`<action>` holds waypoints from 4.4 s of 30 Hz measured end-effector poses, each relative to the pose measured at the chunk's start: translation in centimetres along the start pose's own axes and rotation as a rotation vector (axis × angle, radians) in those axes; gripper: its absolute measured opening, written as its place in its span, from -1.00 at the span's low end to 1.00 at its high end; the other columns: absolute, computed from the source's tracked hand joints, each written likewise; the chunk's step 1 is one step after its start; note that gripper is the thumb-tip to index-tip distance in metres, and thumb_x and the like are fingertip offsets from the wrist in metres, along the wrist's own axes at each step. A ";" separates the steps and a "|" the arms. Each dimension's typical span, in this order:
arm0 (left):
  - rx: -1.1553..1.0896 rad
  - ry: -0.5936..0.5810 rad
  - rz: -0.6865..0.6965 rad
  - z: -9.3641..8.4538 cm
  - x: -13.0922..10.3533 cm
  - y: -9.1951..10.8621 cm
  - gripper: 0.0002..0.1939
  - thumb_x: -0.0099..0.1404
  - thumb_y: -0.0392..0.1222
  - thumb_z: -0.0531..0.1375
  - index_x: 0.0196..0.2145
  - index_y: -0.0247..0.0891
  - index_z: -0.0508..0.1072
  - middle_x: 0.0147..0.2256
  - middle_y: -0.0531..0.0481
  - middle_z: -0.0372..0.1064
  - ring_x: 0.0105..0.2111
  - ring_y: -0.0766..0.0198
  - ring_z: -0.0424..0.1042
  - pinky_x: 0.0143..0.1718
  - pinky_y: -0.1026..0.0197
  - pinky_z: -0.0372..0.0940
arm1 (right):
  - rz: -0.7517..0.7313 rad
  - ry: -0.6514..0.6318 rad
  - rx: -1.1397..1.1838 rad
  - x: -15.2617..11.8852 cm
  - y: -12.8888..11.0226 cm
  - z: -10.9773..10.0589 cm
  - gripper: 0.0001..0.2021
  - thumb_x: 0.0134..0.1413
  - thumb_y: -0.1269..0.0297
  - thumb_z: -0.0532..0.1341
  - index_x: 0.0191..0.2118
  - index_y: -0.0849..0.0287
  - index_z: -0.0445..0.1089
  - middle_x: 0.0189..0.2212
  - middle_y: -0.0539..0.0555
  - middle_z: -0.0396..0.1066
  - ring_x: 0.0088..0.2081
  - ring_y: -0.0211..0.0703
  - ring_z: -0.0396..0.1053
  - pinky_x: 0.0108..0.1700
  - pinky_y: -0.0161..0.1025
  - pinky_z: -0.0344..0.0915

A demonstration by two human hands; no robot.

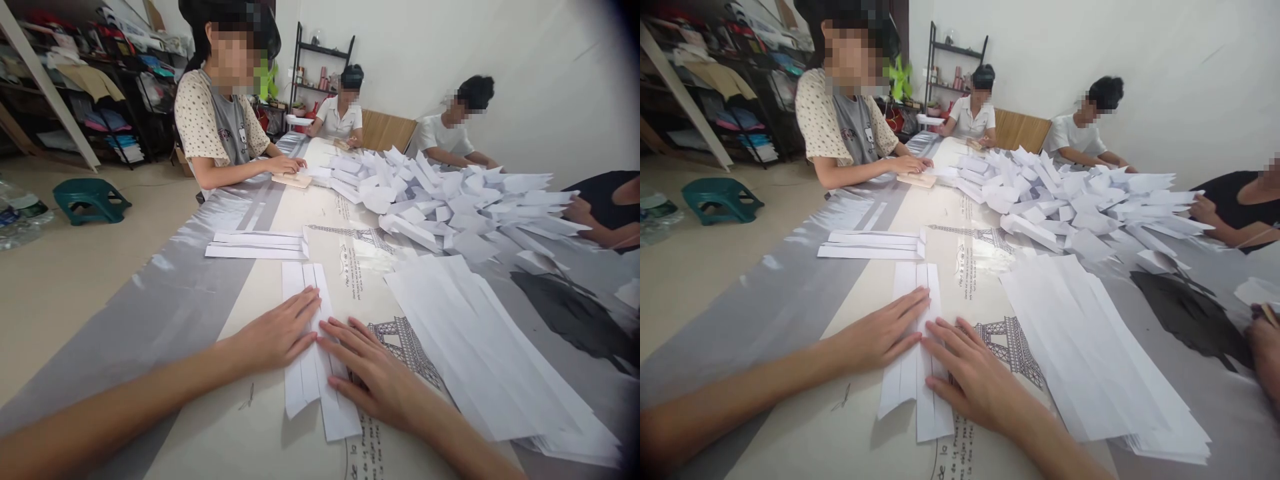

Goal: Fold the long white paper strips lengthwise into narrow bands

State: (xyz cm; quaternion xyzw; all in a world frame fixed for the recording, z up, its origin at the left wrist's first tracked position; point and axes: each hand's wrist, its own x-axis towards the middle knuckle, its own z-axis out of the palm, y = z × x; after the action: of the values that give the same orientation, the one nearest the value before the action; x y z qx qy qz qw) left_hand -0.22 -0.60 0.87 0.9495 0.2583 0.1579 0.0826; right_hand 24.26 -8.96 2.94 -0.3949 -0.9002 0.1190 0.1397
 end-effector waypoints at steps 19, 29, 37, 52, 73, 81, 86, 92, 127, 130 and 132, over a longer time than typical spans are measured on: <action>0.059 0.002 -0.002 -0.1 0.3 -0.4 -0.48 0.57 -0.01 -0.01 0.31 -0.40 0.21 0.40 -0.31 0.02 0.45 -0.07 -0.13 0.39 -0.09 0.06 | 0.060 0.032 0.009 0.3 0.1 1.0 -0.42 0.43 0.17 0.14 0.45 0.08 0.02 0.41 0.15 0.12 0.43 0.04 0.04 0.44 0.23 0.03; 0.115 -0.077 -0.015 -0.5 0.5 -0.3 -0.36 0.58 0.03 -0.10 0.40 -0.52 0.01 0.41 -0.39 -0.04 0.43 -0.05 -0.05 0.39 -0.01 0.01 | 0.076 0.026 0.010 0.2 -0.3 1.0 -0.42 0.43 0.19 0.13 0.46 0.08 0.00 0.42 0.15 0.09 0.44 0.04 0.00 0.44 0.23 0.02; 0.122 -0.119 -0.035 -0.2 0.6 -0.4 -0.33 0.59 0.05 -0.13 0.41 -0.56 -0.01 0.42 -0.39 -0.09 0.44 -0.07 -0.08 0.42 0.00 -0.07 | 0.074 -0.002 -0.024 0.5 -0.3 1.1 -0.42 0.46 0.17 0.10 0.46 0.16 -0.02 0.44 0.17 0.04 0.47 0.03 -0.07 0.45 0.21 0.01; 0.108 -0.243 -0.113 -1.1 0.9 0.3 -0.30 0.56 -0.02 -0.13 0.42 -0.64 -0.13 0.45 -0.46 -0.25 0.46 -0.09 -0.22 0.44 0.02 -0.15 | -0.315 0.081 -0.110 -1.7 -1.9 -0.5 -0.73 0.44 0.17 0.18 0.02 0.28 0.46 0.09 0.18 0.52 0.18 -0.02 0.43 0.20 -0.13 0.45; 0.067 -0.161 -0.094 -0.5 0.7 -0.2 -0.33 0.55 -0.01 -0.11 0.42 -0.52 -0.13 0.44 -0.40 -0.16 0.45 -0.06 -0.16 0.42 0.02 -0.10 | -0.402 0.138 -0.158 -2.1 -2.9 -0.3 -0.77 0.37 0.50 0.13 0.03 0.39 0.47 0.00 0.23 0.58 0.10 0.02 0.51 0.15 -0.12 0.50; 0.046 -0.189 -0.101 -0.8 0.9 -0.1 -0.33 0.57 0.01 -0.13 0.42 -0.54 -0.14 0.45 -0.40 -0.19 0.46 -0.04 -0.18 0.43 0.02 -0.13 | -0.246 0.262 -0.058 -1.6 -3.5 -1.3 -0.79 0.31 0.56 0.10 -0.08 0.28 0.45 -0.15 0.19 0.59 -0.10 -0.11 0.58 -0.24 -0.27 0.55; 0.037 -0.173 -0.097 -0.7 0.8 -0.1 -0.33 0.57 0.01 -0.12 0.42 -0.52 -0.13 0.44 -0.39 -0.15 0.45 -0.05 -0.14 0.43 0.02 -0.12 | -0.247 0.181 -0.027 -1.3 -3.2 -0.7 -0.76 0.26 0.59 0.07 -0.14 0.22 0.43 -0.19 0.14 0.57 -0.17 -0.13 0.56 -0.23 -0.25 0.51; 0.035 -0.113 -0.069 -0.3 0.7 -0.3 -0.30 0.56 0.00 -0.10 0.46 -0.43 -0.22 0.45 -0.34 -0.15 0.44 -0.06 -0.11 0.42 0.01 -0.09 | -0.269 0.166 -0.040 -1.4 -2.9 0.3 -0.80 0.31 0.52 0.09 -0.10 0.22 0.43 -0.17 0.14 0.59 -0.13 -0.11 0.53 -0.14 -0.19 0.51; 0.028 -0.136 -0.092 -0.5 0.8 -0.3 -0.31 0.56 0.03 -0.11 0.44 -0.47 -0.15 0.44 -0.36 -0.13 0.45 -0.04 -0.12 0.42 0.03 -0.11 | 0.011 0.103 0.360 -0.8 -2.9 1.1 -0.85 0.34 0.43 0.12 -0.22 0.17 0.44 -0.17 0.13 0.35 -0.25 -0.17 0.33 -0.25 -0.22 0.39; 0.030 -0.117 -0.077 -0.5 0.7 -0.3 -0.31 0.57 0.02 -0.12 0.45 -0.43 -0.20 0.44 -0.33 -0.13 0.44 -0.04 -0.11 0.41 0.02 -0.09 | 0.107 0.074 0.386 -0.9 -2.8 1.2 -0.85 0.34 0.41 0.14 -0.28 0.17 0.41 -0.18 0.11 0.30 -0.29 -0.20 0.30 -0.28 -0.23 0.38; 0.037 -0.111 -0.073 -0.5 0.7 -0.3 -0.31 0.57 0.01 -0.12 0.46 -0.42 -0.23 0.44 -0.33 -0.12 0.44 -0.05 -0.10 0.41 0.02 -0.08 | 0.132 0.053 0.403 -0.8 -2.6 1.1 -0.83 0.35 0.39 0.15 -0.31 0.16 0.41 -0.22 0.09 0.30 -0.29 -0.20 0.31 -0.27 -0.23 0.39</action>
State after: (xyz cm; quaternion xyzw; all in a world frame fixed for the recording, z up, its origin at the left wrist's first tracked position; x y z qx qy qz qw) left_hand 0.03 0.04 1.44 0.9482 0.2905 0.0970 0.0848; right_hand 22.65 -11.40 2.64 -0.4201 -0.8264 0.2952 0.2312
